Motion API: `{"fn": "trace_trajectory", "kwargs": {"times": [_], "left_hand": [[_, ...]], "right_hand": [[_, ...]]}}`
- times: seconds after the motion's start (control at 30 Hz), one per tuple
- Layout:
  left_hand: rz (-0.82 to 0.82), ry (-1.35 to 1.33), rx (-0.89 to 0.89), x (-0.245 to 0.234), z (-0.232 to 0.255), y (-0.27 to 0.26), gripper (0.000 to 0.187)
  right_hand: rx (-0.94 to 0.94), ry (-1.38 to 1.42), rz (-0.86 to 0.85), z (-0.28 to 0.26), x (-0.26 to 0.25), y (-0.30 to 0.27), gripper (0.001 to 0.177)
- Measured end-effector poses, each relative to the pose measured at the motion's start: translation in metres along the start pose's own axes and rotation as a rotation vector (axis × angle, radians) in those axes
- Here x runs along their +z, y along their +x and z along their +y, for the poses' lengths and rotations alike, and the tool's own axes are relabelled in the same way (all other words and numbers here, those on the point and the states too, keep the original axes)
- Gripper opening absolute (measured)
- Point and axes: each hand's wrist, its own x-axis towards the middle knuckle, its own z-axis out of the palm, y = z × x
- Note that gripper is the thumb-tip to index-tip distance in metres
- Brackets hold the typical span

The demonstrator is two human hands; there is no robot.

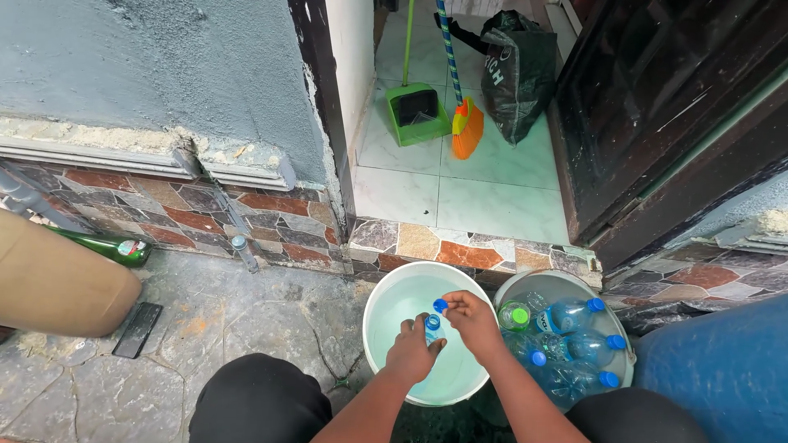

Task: Washing plastic water bottles in a bucket of water.

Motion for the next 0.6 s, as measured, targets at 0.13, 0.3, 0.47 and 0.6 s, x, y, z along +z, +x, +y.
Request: {"fn": "trace_trajectory", "kwargs": {"times": [0.13,0.3,0.47,0.6], "left_hand": [[0.005,0.021,0.002,0.006,-0.004,0.005,0.071],[0.017,0.022,0.005,0.010,-0.006,0.010,0.070],[0.045,0.020,0.043,0.019,-0.017,0.022,0.072],[0.023,0.026,0.036,0.021,-0.018,0.022,0.073]], "right_hand": [[0.175,0.031,0.067,0.020,-0.010,0.002,0.027],[0.254,-0.427,0.176,0.039,-0.004,-0.001,0.025],[0.108,-0.808,0.137,0.092,-0.012,0.010,0.024],[0.131,-1.006,0.074,0.101,-0.012,0.005,0.021]]}}
